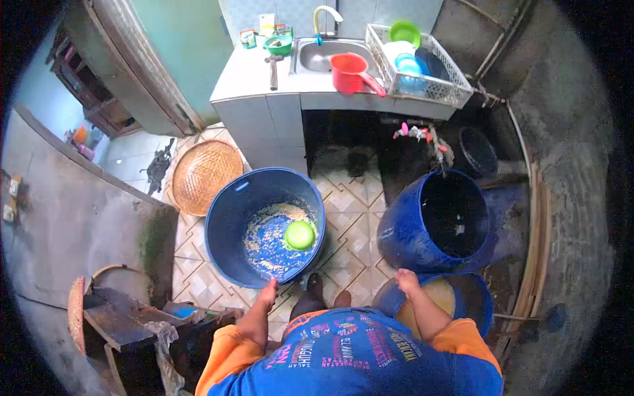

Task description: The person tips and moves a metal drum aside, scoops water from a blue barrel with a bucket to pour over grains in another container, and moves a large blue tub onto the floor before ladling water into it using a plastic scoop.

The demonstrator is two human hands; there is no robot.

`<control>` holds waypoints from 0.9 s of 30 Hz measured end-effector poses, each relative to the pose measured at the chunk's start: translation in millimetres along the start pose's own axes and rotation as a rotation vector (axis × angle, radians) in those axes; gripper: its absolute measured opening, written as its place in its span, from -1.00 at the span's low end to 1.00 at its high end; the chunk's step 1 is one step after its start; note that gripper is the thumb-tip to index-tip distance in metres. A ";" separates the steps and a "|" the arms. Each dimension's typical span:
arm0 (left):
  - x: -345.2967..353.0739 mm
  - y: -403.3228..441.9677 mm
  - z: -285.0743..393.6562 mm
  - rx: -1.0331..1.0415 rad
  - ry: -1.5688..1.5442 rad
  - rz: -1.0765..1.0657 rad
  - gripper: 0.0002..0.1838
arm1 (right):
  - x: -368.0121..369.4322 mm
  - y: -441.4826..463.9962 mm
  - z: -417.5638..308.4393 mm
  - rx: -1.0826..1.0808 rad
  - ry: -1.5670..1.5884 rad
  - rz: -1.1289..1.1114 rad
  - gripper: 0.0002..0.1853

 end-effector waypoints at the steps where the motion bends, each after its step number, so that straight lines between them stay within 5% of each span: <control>1: -7.8 1.1 2.7 -0.013 -0.023 0.034 -0.20 | -7.0 -12.4 -30.3 -0.009 -0.015 0.024 -0.58; 4: -31.4 15.9 -5.2 -0.127 -0.061 0.069 -0.27 | -10.5 -18.3 -96.6 0.013 0.166 0.042 -0.52; 7: -51.6 23.8 -2.9 -0.128 -0.102 0.116 -0.30 | -22.6 29.5 -166.8 -0.253 0.106 0.114 -0.51; 11: -54.2 24.4 16.5 -0.028 -0.094 0.151 -0.37 | -63.7 -4.5 -363.7 -0.720 -0.032 0.397 -0.44; 18: -56.4 -19.1 26.2 -0.022 -0.171 0.233 -0.37 | -105.5 40.1 -607.6 -1.152 -0.244 0.704 -0.25; 21: -52.8 -44.8 22.0 -0.034 -0.248 0.331 -0.34 | -115.8 81.2 -660.8 -0.802 -0.465 0.544 -0.29; 23: -32.0 -85.2 27.1 -0.090 -0.250 0.353 -0.38 | -112.8 121.6 -671.7 -0.765 -0.530 0.417 -0.33; 25: -46.1 -74.9 7.5 -0.079 -0.249 0.351 -0.38 | -77.0 205.4 -671.0 -0.687 -0.501 -0.032 -0.50; 27: -28.4 -78.3 15.3 -0.073 -0.256 0.359 -0.35 | -74.9 181.5 -655.2 -0.732 0.100 -0.256 -0.69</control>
Point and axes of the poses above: each hand's wrist, its own y-axis towards the middle knuckle, its own x-axis out of the palm, z = x × y, the point moved 9 cm from there along y, towards the middle knuckle
